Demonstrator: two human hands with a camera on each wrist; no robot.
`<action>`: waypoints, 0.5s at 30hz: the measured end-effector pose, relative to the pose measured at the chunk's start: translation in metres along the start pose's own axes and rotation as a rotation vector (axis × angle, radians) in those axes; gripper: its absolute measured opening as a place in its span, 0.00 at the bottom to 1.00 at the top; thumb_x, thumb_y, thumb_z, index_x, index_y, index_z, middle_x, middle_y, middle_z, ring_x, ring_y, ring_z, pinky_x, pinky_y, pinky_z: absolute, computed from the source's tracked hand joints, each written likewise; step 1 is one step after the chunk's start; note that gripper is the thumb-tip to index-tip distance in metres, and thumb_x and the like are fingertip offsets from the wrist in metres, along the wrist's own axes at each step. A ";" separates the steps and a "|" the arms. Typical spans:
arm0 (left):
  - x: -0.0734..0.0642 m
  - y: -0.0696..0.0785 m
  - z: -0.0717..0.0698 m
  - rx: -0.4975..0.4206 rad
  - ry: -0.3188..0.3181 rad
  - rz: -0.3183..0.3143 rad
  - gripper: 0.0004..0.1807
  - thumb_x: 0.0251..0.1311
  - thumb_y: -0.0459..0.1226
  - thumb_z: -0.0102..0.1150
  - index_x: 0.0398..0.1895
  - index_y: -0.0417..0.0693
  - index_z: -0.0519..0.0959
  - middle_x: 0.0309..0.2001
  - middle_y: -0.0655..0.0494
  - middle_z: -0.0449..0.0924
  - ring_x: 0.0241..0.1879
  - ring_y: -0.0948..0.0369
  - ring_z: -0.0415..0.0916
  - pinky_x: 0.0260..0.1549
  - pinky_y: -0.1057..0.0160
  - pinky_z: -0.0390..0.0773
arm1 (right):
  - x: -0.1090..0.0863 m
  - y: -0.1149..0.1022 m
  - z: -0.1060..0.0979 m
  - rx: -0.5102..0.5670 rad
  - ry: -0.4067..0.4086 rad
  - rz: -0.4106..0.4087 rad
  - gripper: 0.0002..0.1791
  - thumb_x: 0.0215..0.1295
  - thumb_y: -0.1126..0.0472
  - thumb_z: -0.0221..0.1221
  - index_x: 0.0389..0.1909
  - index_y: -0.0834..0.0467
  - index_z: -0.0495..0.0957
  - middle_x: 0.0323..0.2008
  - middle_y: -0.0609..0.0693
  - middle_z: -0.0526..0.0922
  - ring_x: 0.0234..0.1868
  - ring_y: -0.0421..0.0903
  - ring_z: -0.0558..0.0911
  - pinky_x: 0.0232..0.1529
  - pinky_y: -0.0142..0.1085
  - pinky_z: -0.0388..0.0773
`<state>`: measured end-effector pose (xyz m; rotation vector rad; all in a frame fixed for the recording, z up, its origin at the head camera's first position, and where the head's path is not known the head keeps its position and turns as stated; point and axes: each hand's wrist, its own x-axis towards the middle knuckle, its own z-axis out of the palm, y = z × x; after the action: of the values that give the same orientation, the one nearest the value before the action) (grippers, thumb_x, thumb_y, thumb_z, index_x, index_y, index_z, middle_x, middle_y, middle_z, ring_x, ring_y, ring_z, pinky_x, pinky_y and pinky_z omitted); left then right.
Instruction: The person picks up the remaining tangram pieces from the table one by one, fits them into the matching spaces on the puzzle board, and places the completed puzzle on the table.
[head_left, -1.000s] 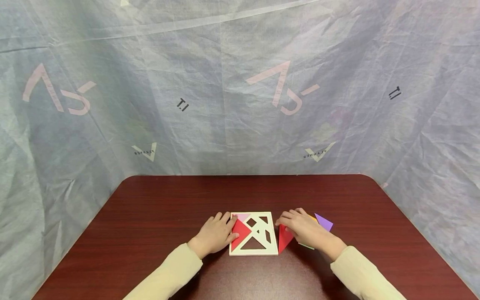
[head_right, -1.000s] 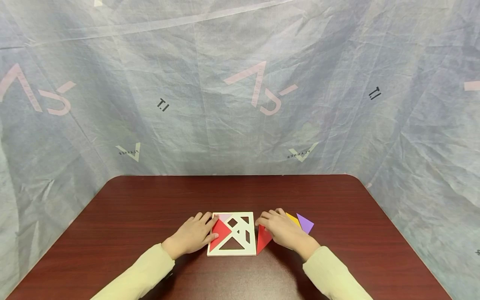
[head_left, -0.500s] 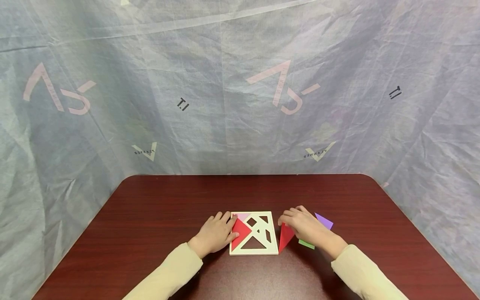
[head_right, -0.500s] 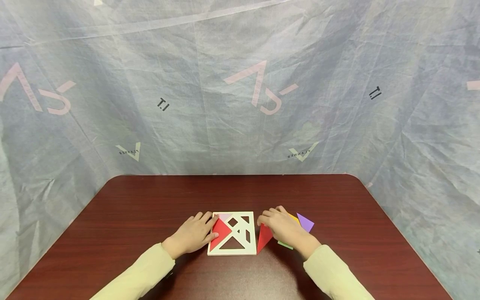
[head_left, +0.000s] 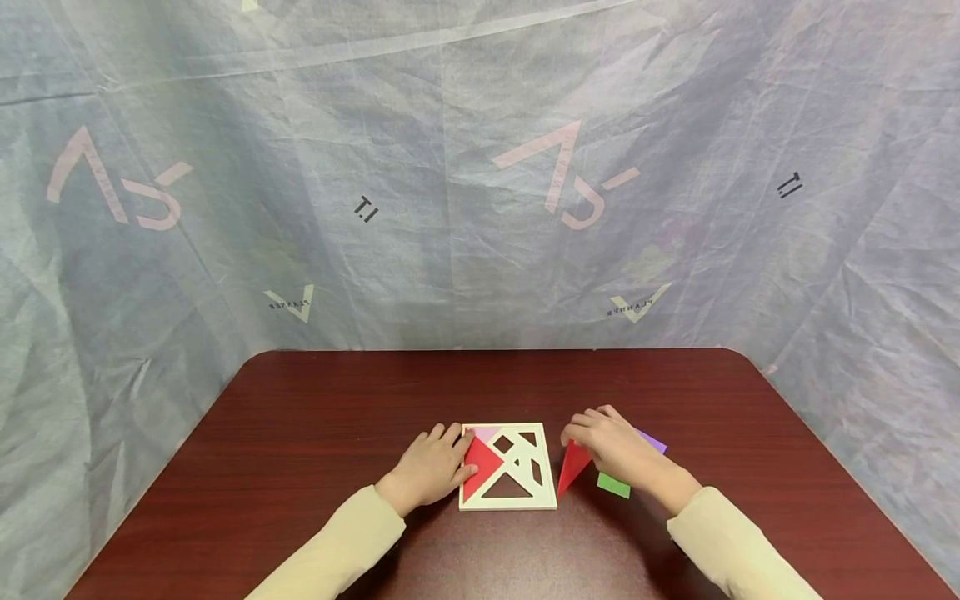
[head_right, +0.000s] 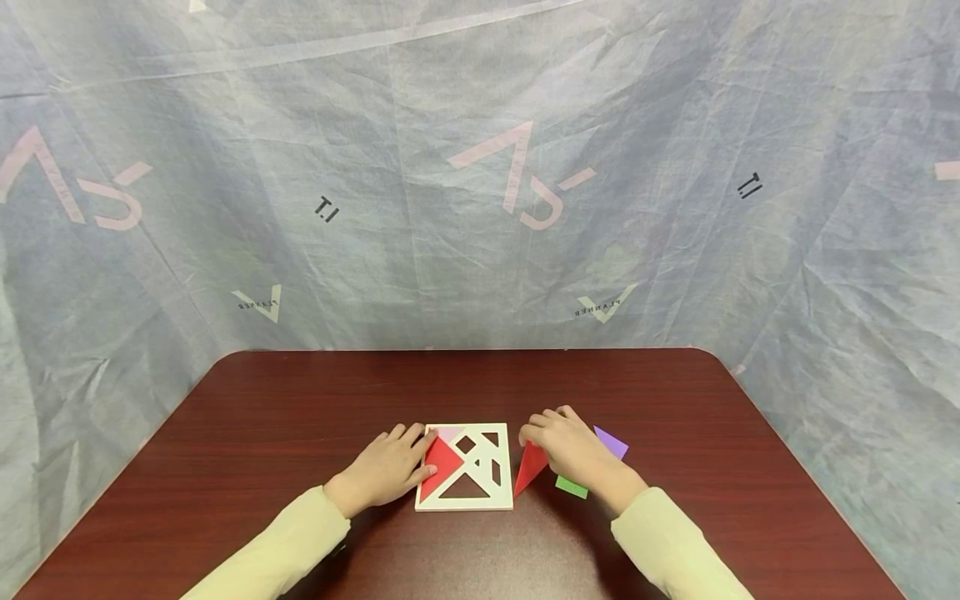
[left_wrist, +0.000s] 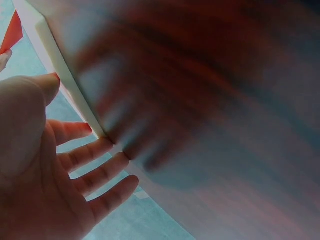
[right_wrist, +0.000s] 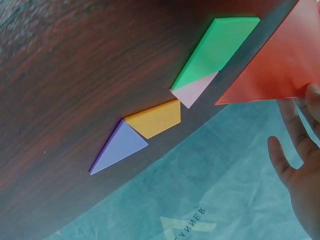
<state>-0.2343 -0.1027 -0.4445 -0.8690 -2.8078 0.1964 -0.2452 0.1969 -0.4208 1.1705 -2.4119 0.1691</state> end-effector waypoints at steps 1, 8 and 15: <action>0.000 0.000 0.000 0.001 0.000 0.000 0.28 0.62 0.54 0.45 0.59 0.47 0.70 0.53 0.49 0.69 0.48 0.53 0.69 0.43 0.55 0.73 | 0.000 0.000 -0.001 -0.001 0.000 0.007 0.13 0.49 0.72 0.61 0.29 0.49 0.78 0.28 0.39 0.77 0.32 0.39 0.75 0.40 0.37 0.67; 0.000 0.000 0.000 -0.002 -0.009 -0.001 0.28 0.62 0.54 0.45 0.60 0.47 0.69 0.54 0.49 0.69 0.49 0.53 0.68 0.44 0.55 0.73 | 0.000 0.003 -0.006 -0.031 0.004 0.041 0.14 0.48 0.72 0.61 0.29 0.49 0.78 0.28 0.40 0.78 0.32 0.40 0.76 0.39 0.38 0.68; 0.000 0.000 0.000 -0.003 -0.006 0.002 0.28 0.62 0.54 0.45 0.60 0.47 0.70 0.53 0.49 0.69 0.48 0.53 0.68 0.43 0.55 0.73 | -0.001 0.003 -0.009 -0.042 0.006 0.067 0.15 0.48 0.74 0.59 0.28 0.48 0.77 0.28 0.40 0.78 0.32 0.40 0.76 0.38 0.37 0.68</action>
<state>-0.2341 -0.1028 -0.4443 -0.8737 -2.8138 0.1960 -0.2441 0.2026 -0.4125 1.0705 -2.4388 0.1416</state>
